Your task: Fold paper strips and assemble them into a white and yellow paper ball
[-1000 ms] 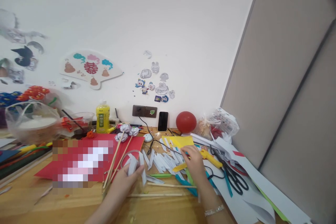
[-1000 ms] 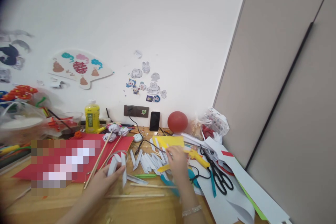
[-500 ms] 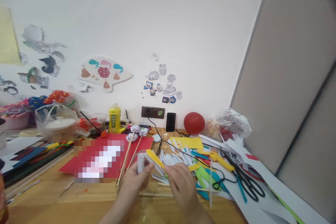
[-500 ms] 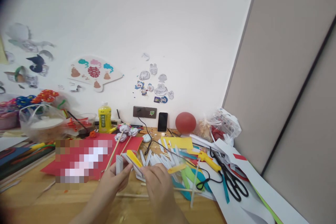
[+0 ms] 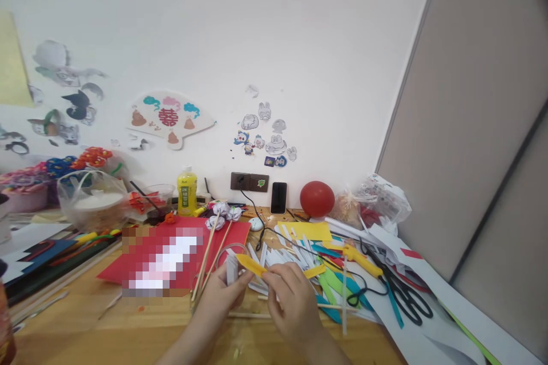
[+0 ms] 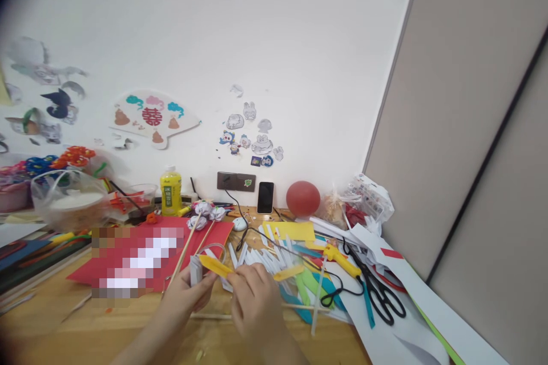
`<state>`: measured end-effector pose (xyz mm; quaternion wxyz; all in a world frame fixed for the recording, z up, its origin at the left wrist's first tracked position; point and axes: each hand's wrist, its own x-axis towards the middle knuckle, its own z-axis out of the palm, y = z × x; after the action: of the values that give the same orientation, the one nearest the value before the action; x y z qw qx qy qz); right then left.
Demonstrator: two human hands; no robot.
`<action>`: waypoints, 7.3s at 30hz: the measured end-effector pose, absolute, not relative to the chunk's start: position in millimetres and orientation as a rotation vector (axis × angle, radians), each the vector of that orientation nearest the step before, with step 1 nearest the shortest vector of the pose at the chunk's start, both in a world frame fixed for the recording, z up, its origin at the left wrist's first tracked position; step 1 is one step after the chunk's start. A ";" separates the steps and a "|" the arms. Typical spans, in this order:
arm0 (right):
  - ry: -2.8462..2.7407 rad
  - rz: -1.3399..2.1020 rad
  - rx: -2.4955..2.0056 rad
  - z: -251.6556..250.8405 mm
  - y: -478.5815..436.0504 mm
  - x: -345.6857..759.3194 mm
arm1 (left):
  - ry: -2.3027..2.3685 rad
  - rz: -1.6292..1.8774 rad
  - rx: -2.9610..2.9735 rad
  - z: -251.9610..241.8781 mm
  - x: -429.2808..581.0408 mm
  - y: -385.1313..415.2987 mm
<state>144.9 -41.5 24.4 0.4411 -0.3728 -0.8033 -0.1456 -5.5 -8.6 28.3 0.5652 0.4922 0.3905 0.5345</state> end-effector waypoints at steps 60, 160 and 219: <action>-2.144 -0.452 -0.918 42.0 -17.4 201.1 | 1.065 1.145 1.600 27.4 -1.6 -12.4; -1.879 -0.329 -1.446 5.9 3.9 191.5 | 1.305 1.120 1.425 24.5 -9.3 0.8; -1.823 0.135 -0.895 32.9 -38.6 149.9 | 1.156 1.177 1.517 33.2 -1.5 -13.4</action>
<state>149.9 -38.6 32.9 0.5253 -0.3743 -0.7621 0.0564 -1.5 -13.4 33.2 0.4351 0.6095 0.4645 0.4728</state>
